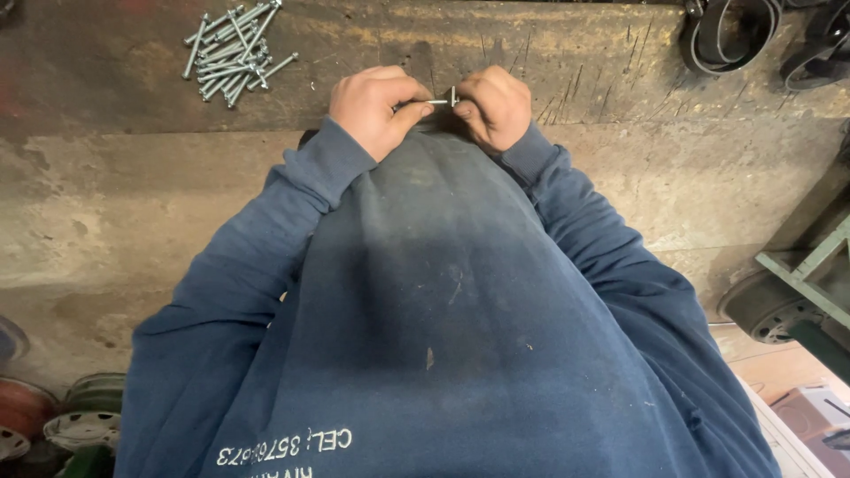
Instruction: The person assembles metal clamps by inserting bolts through the clamp halves and securing them with nuts. The person repeatedly picks up a clamp, a bolt, and a nut from the workbench, threads the bolt through the clamp, and tightens the nut by hand.
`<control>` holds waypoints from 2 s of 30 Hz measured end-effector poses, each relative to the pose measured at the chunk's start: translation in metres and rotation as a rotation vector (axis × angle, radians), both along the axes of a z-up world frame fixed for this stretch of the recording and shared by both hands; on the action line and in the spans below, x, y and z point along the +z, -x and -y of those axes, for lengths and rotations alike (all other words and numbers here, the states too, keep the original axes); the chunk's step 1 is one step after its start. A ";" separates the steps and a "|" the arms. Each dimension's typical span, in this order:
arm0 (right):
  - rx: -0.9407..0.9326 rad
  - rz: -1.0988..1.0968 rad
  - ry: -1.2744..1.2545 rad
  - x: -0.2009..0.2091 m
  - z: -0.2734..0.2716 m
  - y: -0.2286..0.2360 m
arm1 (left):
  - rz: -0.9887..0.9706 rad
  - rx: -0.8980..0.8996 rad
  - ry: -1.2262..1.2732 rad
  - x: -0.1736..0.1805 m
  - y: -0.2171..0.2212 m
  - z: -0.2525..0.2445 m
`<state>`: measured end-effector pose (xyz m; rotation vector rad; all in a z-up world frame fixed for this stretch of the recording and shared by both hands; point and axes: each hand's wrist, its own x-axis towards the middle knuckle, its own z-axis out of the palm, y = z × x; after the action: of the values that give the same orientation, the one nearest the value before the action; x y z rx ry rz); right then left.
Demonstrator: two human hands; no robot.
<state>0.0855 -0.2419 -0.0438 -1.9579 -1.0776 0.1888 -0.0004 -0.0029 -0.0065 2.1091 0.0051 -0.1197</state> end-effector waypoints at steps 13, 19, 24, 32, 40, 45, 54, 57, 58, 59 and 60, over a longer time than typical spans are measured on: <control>-0.010 -0.025 -0.028 -0.007 0.011 0.005 | 0.054 -0.032 -0.020 0.000 -0.002 0.000; 0.020 -0.025 -0.082 -0.008 0.012 0.005 | 0.052 -0.027 -0.026 -0.002 0.000 -0.001; 0.062 0.014 -0.087 0.005 0.009 0.003 | 0.020 -0.015 0.019 -0.001 0.001 -0.002; 0.029 -0.003 0.011 0.005 0.009 0.003 | 0.085 -0.010 0.013 -0.001 0.000 -0.003; -0.029 -0.055 -0.025 0.010 0.001 0.010 | 0.062 -0.007 0.032 0.000 0.002 -0.003; -0.013 -0.072 0.000 0.016 -0.002 0.008 | 0.039 0.003 0.050 -0.005 0.003 -0.005; -0.091 -0.199 0.075 -0.017 0.005 0.016 | -0.006 0.054 0.346 0.001 0.015 -0.017; -0.156 -0.467 -0.012 -0.024 0.006 0.019 | -0.123 0.220 0.614 -0.031 0.036 -0.021; -0.159 -0.475 -0.023 -0.023 0.005 0.020 | -0.134 0.258 0.618 -0.035 0.039 -0.021; -0.161 -0.484 -0.033 -0.022 0.004 0.021 | -0.146 0.296 0.623 -0.039 0.043 -0.021; -0.156 -0.483 -0.033 -0.024 0.004 0.021 | -0.143 0.301 0.622 -0.037 0.041 -0.021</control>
<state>0.0643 -0.2461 -0.0676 -1.8263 -0.6074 0.5235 -0.0412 0.0177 -0.0438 1.4553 0.3284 -0.0777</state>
